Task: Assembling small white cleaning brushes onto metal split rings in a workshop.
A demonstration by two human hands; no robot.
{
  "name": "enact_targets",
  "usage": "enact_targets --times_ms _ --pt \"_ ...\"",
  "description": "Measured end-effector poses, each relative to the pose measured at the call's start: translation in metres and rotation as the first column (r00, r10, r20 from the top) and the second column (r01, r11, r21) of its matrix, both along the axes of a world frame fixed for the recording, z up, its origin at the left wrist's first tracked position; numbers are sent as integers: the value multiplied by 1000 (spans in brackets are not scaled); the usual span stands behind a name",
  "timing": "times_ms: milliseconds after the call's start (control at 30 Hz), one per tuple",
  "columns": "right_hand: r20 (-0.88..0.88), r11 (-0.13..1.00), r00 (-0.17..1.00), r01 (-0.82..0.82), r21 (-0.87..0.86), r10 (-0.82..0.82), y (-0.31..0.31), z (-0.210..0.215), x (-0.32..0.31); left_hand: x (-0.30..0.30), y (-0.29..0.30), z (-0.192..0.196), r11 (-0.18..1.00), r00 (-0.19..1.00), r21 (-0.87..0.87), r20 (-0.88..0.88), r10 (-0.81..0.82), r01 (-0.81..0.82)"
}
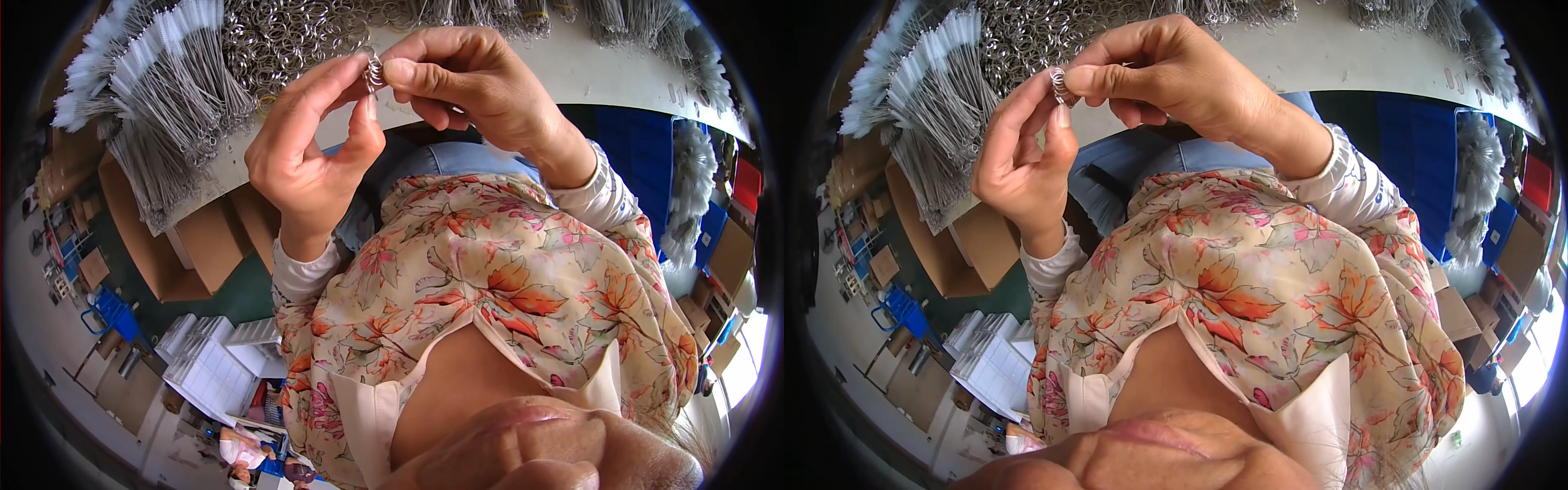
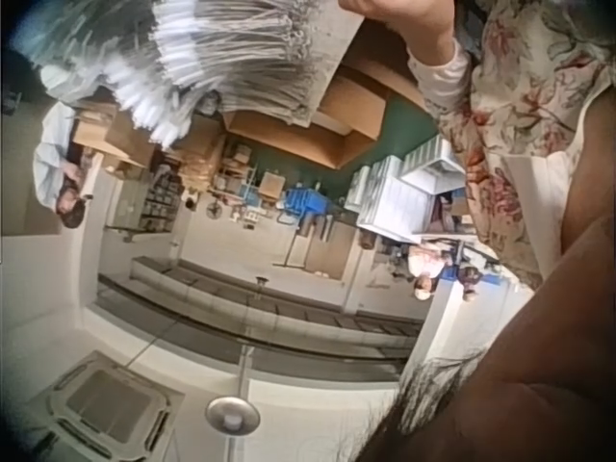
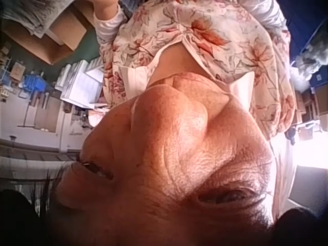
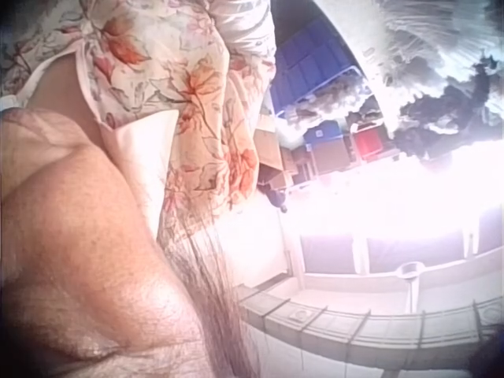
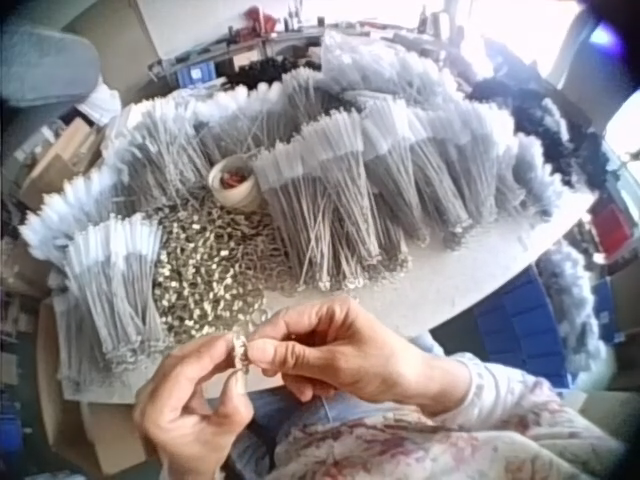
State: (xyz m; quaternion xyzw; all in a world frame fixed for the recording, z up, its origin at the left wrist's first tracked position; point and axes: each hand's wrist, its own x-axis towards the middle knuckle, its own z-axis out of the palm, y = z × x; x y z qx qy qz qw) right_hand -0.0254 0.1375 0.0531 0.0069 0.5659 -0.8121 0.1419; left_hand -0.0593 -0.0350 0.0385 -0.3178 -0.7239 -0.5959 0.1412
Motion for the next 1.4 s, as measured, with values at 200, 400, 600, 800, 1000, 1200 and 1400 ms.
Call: enact_targets --times_ms 200,400,600,800,1000,1200,1400 --pt "-11 987 1000 -22 158 24 8 -2 -13 -7 -2 -1 998 999 -58 41 -10 12" --pt "106 927 938 -343 155 330 17 10 -23 -5 -4 6 996 988 -2 125 -91 92" --pt "71 958 960 -277 71 272 12 -14 -14 -4 -7 1 989 959 104 254 -129 106" --pt "-11 964 966 -258 69 260 5 -16 -17 -19 -21 2 950 763 248 571 -304 193" --pt "-611 280 720 543 792 330 -7 -68 -11 -43 -69 -19 991 853 -136 518 58 15" --pt "-692 278 589 643 714 416 -14 -97 11 -126 -243 -17 681 664 -404 208 719 -611" --pt "-722 251 548 694 674 422 -17 -96 10 -173 -280 -30 282 540 -865 15 842 -416"
